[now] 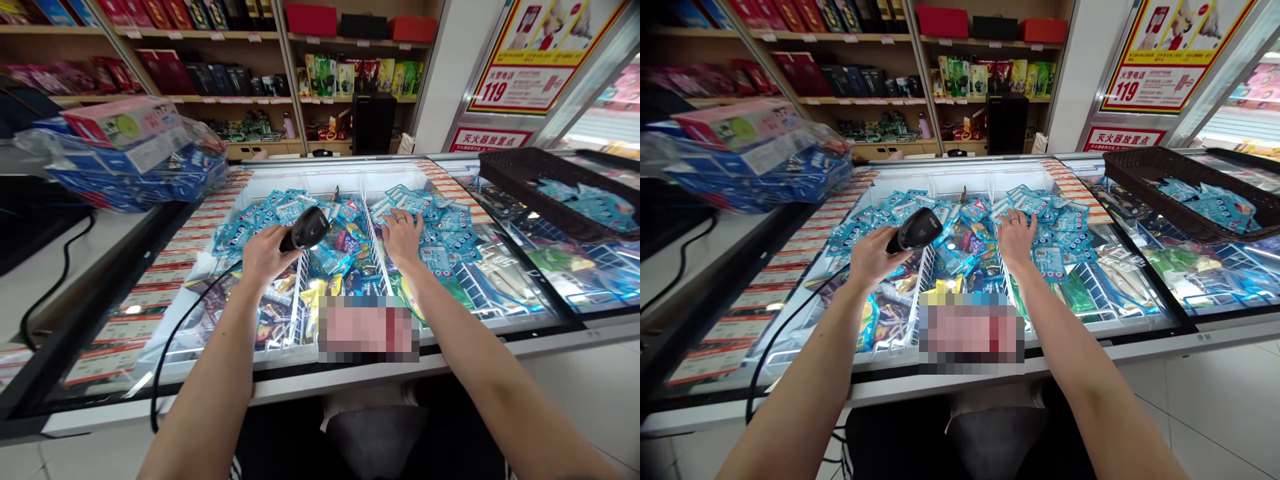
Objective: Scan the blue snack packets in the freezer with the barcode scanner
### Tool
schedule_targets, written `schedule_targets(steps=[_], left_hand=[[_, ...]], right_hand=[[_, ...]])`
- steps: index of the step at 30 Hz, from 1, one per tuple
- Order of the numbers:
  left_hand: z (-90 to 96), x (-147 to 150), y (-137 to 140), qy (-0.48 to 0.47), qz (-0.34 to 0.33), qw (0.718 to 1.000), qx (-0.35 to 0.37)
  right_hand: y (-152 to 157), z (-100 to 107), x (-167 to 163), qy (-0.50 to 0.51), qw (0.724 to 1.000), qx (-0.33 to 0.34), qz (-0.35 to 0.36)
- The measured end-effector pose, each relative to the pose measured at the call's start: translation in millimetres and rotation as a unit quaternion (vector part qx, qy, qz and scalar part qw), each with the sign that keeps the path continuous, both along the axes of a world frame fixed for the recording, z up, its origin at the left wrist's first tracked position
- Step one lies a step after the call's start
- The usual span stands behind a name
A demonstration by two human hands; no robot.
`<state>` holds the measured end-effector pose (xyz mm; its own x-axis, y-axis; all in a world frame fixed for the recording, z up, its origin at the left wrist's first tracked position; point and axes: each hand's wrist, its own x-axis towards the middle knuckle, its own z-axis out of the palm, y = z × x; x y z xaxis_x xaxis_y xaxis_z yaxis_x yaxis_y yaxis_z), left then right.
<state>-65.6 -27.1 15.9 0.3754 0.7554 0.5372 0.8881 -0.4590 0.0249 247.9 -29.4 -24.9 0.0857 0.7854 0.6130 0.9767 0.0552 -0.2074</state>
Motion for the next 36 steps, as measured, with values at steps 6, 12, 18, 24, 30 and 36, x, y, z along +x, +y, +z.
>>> schedule_targets(steps=[6, 12, 18, 24, 30, 36], left_hand=[[0.1, -3, 0, -0.021, 0.031, 0.999, -0.024], [1.6, -9, 3, -0.059, 0.074, 0.995, -0.02], [6.1, -16, -3, -0.107, 0.098, 0.989, -0.003], [13.5, -29, -4, -0.056, 0.083, 0.994, -0.034], [10.6, -63, -4, 0.02, 0.032, 0.999, -0.007], [-4.0, -77, -16, -0.01, 0.071, 0.997, -0.007]], right_hand=[[-2, 5, -12, -0.05, 0.988, -0.014, 0.147], [6, 9, -23, -0.089, 0.967, -0.075, 0.227], [27, 12, -35, -0.119, 0.962, -0.097, 0.226], [42, 10, -46, -0.068, 0.97, -0.085, 0.216], [58, 3, -65, -0.009, 0.956, -0.077, 0.283], [70, 4, -80, -0.005, 0.927, -0.108, 0.359]])
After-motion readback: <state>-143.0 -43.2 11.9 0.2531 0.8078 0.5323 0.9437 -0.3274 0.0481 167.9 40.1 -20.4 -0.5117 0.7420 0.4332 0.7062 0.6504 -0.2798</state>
